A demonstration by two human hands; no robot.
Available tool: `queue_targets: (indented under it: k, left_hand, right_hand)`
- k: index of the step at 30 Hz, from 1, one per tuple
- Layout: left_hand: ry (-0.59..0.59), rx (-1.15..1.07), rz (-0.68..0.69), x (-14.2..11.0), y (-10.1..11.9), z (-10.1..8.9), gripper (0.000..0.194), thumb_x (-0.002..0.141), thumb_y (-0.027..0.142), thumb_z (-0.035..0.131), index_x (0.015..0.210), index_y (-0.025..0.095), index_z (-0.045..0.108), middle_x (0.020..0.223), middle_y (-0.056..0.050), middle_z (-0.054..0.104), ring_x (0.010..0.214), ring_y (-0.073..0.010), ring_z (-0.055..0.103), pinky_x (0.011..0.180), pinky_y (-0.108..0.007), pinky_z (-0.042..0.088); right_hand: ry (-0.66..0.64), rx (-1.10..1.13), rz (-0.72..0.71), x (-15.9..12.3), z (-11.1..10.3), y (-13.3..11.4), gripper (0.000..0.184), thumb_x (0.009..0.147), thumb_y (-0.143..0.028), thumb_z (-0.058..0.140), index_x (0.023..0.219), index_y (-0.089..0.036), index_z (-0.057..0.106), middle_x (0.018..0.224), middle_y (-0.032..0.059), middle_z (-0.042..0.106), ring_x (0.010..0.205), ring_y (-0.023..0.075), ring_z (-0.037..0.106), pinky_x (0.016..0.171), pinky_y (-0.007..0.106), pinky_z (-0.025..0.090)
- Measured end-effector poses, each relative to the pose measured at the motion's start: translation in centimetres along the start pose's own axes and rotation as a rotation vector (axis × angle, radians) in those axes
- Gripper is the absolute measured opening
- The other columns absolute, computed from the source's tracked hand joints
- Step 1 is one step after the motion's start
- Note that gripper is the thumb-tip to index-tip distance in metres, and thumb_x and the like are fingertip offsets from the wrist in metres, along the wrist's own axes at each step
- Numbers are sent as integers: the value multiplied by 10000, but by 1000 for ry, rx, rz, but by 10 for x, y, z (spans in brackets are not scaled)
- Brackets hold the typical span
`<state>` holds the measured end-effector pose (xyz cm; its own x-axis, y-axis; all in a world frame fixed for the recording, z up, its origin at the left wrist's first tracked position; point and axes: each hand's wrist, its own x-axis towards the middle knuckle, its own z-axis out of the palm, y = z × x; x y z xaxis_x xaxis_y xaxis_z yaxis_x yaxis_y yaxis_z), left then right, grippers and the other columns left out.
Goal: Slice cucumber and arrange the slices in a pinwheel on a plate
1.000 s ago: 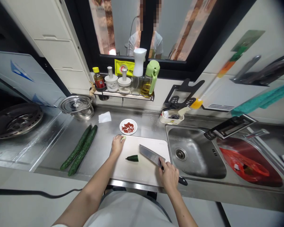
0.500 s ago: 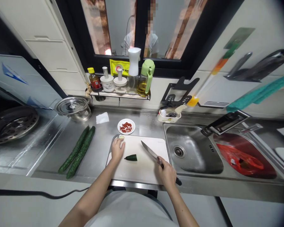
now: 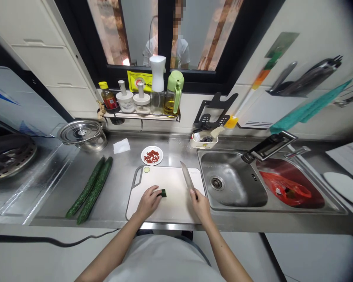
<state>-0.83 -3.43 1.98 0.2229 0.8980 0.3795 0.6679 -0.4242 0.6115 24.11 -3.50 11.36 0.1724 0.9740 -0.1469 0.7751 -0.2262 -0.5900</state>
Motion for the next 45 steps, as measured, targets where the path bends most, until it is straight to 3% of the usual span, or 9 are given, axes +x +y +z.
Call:
queue_targets:
  k: [5, 10, 17, 21, 26, 34, 45]
  left_hand:
    - [-65, 28, 53, 2, 1, 2, 288, 888, 285, 501, 1161, 256, 585, 1277, -84, 541, 1163, -212, 526, 987, -403, 463]
    - [-107, 13, 78, 8, 2, 5, 295, 892, 284, 511, 1175, 246, 585, 1132, -80, 627, 1053, -197, 583, 942, -395, 489]
    - [-51, -6, 38, 13, 6, 13, 288, 901, 280, 500, 1170, 222, 584, 1090, -90, 632, 1044, -198, 578, 923, -390, 500]
    - [-16, 11, 39, 12, 4, 15, 287, 898, 277, 498, 1164, 229, 594, 1155, -93, 606, 1090, -203, 556, 955, -392, 483]
    - [-34, -21, 29, 11, 2, 14, 290, 916, 248, 446, 1148, 238, 620, 1109, -79, 622, 1047, -187, 570, 941, -369, 489]
    - [-25, -35, 15, 9, 2, 14, 280, 914, 272, 466, 1139, 244, 629, 1026, -73, 637, 977, -182, 582, 887, -345, 499]
    - [27, -4, 91, 9, -1, 18, 270, 911, 247, 475, 1136, 223, 623, 998, -69, 628, 946, -175, 579, 839, -342, 514]
  right_hand:
    - [-29, 45, -24, -1, 3, -5, 614, 891, -575, 219, 906, -158, 669, 705, 70, 664, 644, 183, 576, 584, 240, 373]
    - [-65, 20, -30, 0, 7, -3, 590, 895, -563, 224, 837, -167, 657, 697, 74, 667, 648, 180, 581, 583, 235, 363]
    - [-159, -133, -37, 3, 6, -4, 488, 927, -430, 264, 939, -155, 667, 796, 89, 700, 731, 187, 616, 621, 237, 367]
    - [-251, -291, -33, -1, 4, -15, 390, 937, -327, 309, 1072, -159, 634, 918, 98, 708, 845, 188, 631, 660, 234, 361]
    - [-348, -446, -80, -10, 1, -35, 342, 955, -317, 326, 1071, -174, 614, 938, 95, 703, 865, 182, 635, 661, 235, 356]
    - [-419, -544, -128, -20, 1, -57, 317, 960, -296, 316, 1072, -170, 585, 896, 111, 689, 849, 200, 649, 646, 245, 368]
    - [-481, -548, -145, -23, 9, -66, 289, 954, -264, 326, 1044, -160, 580, 936, 132, 677, 887, 221, 640, 682, 277, 393]
